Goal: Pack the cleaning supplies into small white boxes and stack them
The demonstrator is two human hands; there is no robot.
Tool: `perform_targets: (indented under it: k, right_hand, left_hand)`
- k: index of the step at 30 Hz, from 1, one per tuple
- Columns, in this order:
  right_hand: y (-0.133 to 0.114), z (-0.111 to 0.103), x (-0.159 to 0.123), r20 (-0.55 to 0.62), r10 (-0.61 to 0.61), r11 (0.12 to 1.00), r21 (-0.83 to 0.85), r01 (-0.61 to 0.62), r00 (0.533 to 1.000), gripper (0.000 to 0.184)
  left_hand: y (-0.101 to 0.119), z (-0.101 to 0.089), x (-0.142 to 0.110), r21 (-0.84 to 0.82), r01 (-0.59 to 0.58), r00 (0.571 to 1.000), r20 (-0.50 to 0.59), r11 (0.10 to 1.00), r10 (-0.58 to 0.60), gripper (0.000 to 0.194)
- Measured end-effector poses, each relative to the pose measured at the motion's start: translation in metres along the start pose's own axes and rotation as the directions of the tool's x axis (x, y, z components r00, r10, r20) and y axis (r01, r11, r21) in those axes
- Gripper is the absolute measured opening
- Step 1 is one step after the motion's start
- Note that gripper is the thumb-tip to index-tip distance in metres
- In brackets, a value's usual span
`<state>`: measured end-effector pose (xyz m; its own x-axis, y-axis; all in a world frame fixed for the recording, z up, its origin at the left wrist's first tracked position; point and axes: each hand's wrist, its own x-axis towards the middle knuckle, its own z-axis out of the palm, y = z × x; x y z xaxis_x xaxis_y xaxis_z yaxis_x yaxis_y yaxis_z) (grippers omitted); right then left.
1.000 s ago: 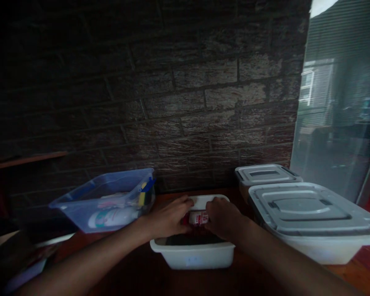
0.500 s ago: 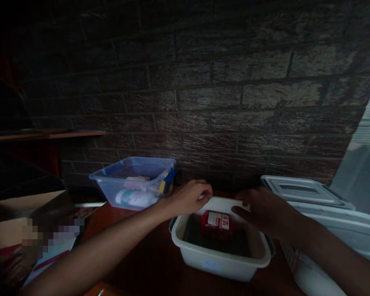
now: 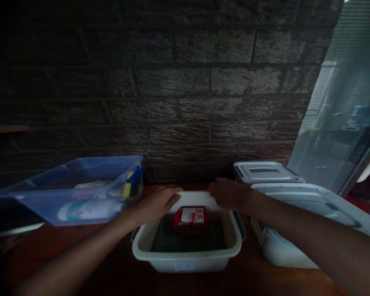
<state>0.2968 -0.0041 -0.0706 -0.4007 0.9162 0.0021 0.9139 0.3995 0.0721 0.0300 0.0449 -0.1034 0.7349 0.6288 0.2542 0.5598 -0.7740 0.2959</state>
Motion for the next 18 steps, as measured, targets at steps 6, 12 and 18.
perform_targets:
  k: [6,12,18]
  right_hand:
    - [-0.006,0.007,-0.005,0.024,0.007,0.992,-0.13,-0.003,1.0,0.032]
    - [-0.018,0.003,-0.012,0.02,-0.02,0.946,-0.323,0.025,1.0,0.038]
    - [-0.016,0.008,-0.016,0.002,-0.001,0.955,-0.296,0.001,1.0,0.033]
  left_hand:
    - [0.001,0.003,-0.001,-0.04,0.115,0.993,0.04,0.993,-0.113,0.035]
    - [0.001,0.003,-0.002,-0.005,0.149,0.987,0.067,0.989,-0.149,0.037]
    - [0.007,0.001,-0.002,0.014,0.152,0.987,0.047,0.988,-0.153,0.033]
